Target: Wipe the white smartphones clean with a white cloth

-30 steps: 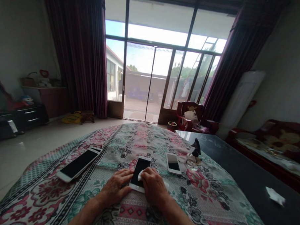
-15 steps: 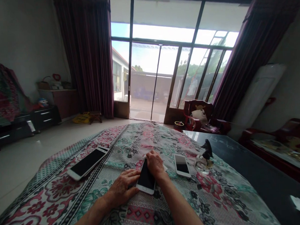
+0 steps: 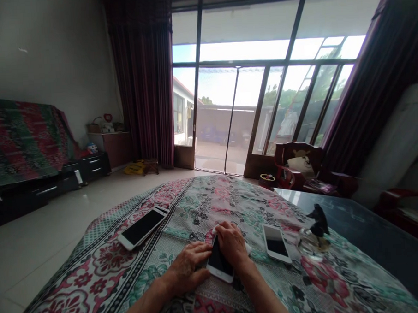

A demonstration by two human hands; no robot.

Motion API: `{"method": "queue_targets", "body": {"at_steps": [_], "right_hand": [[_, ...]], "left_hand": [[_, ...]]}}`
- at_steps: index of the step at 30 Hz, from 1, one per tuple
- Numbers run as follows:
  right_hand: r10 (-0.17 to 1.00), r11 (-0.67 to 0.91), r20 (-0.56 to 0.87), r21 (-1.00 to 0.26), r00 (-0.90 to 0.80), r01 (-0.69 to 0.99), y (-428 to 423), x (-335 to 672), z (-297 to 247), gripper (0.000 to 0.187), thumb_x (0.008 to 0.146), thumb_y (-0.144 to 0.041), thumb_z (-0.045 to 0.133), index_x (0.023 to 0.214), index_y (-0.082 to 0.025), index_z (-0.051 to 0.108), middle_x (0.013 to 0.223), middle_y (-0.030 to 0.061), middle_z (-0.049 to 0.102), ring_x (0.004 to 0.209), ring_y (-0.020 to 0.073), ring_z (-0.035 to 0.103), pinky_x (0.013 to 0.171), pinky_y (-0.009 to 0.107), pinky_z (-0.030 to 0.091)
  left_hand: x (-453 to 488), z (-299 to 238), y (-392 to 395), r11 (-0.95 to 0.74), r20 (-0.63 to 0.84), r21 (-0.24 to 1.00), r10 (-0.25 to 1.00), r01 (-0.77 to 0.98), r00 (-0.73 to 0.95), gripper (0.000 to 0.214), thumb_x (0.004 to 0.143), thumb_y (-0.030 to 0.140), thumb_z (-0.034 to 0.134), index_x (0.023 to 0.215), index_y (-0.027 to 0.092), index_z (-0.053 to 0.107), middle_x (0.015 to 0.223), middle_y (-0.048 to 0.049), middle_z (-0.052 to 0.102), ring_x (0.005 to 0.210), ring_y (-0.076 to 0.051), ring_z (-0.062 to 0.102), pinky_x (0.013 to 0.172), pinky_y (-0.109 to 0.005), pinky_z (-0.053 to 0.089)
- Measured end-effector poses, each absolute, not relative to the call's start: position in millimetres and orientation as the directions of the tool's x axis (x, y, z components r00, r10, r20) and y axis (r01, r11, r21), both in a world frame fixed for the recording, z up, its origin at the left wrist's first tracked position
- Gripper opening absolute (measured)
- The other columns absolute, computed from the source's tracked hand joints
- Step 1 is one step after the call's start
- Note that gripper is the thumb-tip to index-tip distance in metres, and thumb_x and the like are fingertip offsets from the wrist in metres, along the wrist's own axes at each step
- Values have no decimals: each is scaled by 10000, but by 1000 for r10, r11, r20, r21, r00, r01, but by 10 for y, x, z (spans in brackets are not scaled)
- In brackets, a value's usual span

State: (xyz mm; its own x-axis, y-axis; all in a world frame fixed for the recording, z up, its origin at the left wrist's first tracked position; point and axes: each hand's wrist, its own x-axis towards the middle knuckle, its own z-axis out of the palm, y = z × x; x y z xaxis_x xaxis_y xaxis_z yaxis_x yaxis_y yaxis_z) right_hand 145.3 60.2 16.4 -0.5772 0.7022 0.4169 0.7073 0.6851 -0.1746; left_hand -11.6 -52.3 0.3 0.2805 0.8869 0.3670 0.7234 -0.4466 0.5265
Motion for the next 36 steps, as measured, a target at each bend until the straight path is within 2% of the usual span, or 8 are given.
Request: {"method": "queue_targets", "body": {"at_steps": [8,21,28,33,36], "right_hand": [[730,665,379,-205,-568,718,823,1361,173,265,923,-209,443,941,-237,706,992,33,667,903,165,591,835,244,375],[799,575,410,-305,-440,759,825,1802,117,271,907,-234,434,973,-233,696,1033,64,670,961,203,605,873,290,410],[818,538,455,-392,-352,746,786,1917,23,249,908,-202,435,955,-197,679,1010,58,657,966,185,592,887,260,407],[857,478,417,-417,-304,773,728,1876,72,213,889,-165,462,908,-206,670,972,48,654,952,166,585,854,223,406],[871,440,417,-423,-261,792,695,1876,85,199,853,-138,483,907,-201,663,975,49,652,952,158,584,857,212,401]], "left_hand": [[-118,26,-533,-448,371,528,886,721,278,395,768,237,643,1161,271,638,1288,4,620,1215,-223,503,1097,-363,332],[-117,-1,-510,-448,360,514,887,732,290,448,804,284,640,1248,304,586,1320,20,603,1233,-204,500,1115,-354,315],[-103,28,-536,-372,281,515,924,772,259,486,787,262,622,1271,269,585,1376,-24,562,1301,-249,454,1133,-423,321],[-155,-165,-476,-401,348,484,904,778,250,470,839,277,556,1309,278,548,1366,-20,571,1293,-237,473,1128,-424,356],[-192,-307,-416,-380,417,474,891,794,178,422,860,237,492,1273,246,580,1347,-35,585,1278,-224,493,1111,-403,393]]}}
